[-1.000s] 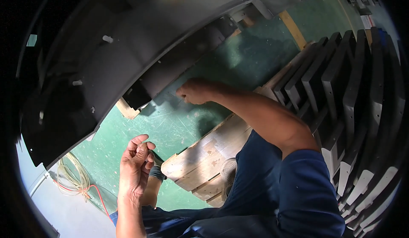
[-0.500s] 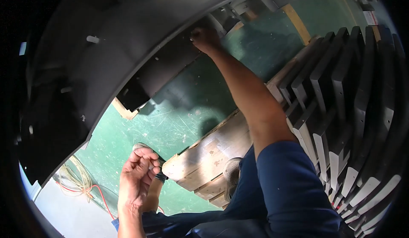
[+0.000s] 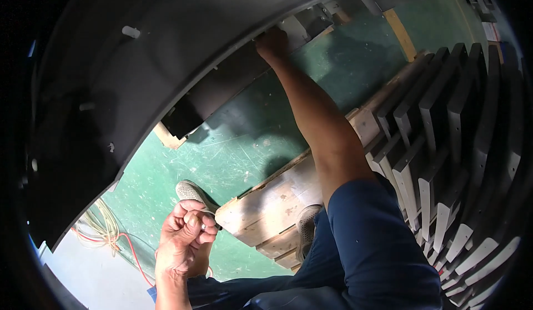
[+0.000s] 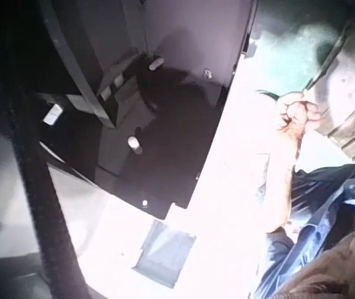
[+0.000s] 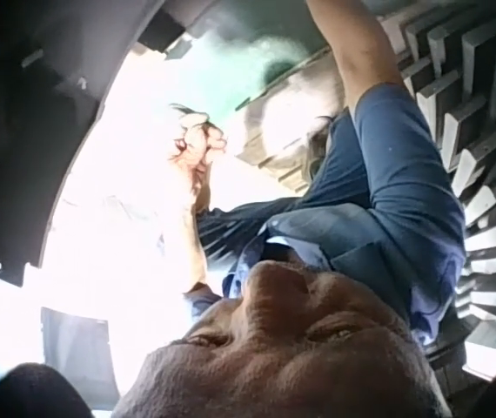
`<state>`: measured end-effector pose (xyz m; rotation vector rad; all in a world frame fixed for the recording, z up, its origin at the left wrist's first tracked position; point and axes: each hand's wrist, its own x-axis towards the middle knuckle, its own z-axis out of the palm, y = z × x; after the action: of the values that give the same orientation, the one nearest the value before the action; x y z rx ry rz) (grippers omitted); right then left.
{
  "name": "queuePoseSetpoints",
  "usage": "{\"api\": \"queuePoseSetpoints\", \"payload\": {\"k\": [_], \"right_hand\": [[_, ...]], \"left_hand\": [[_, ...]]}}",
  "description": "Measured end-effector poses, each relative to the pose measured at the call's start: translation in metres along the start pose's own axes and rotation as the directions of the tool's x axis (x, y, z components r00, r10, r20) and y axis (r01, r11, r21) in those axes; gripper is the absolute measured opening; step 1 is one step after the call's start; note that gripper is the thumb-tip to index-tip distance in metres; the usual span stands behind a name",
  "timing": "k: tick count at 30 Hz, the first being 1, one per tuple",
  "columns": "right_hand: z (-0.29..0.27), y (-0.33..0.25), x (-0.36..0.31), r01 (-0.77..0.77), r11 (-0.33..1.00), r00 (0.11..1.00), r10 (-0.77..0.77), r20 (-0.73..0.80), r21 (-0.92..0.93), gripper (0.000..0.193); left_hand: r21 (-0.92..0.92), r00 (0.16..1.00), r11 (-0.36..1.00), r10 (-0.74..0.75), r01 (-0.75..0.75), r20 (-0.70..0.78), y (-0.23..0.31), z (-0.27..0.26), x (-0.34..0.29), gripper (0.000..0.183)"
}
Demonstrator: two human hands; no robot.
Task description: The person inserts plastic spacers into pre-drilled holes of metal cabinet panels by hand.
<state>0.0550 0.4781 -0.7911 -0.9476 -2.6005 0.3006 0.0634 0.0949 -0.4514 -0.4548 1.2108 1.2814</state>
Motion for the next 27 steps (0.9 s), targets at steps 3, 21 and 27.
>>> {"api": "queuePoseSetpoints", "payload": {"k": [3,21,27], "right_hand": [[-0.006,-0.012,-0.002,-0.014,0.999,0.998,0.011,0.057,0.045,0.025],[-0.164,-0.098,-0.017,0.454,0.866,0.862,-0.486,0.145,0.209,0.020],[-0.291,-0.190,-0.075,-0.107,0.618,0.487,-0.650,0.583,0.779,0.033]], "left_hand": [[0.023,1.000,1.000,0.018,-0.018,-0.005,-0.002,-0.006,-0.002,0.021],[-0.092,0.997,0.994,0.059,-0.064,-0.057,0.021,0.011,0.015,0.028],[-0.098,0.991,0.991,0.079,-0.090,-0.106,0.018,0.019,0.024,0.025]]}}
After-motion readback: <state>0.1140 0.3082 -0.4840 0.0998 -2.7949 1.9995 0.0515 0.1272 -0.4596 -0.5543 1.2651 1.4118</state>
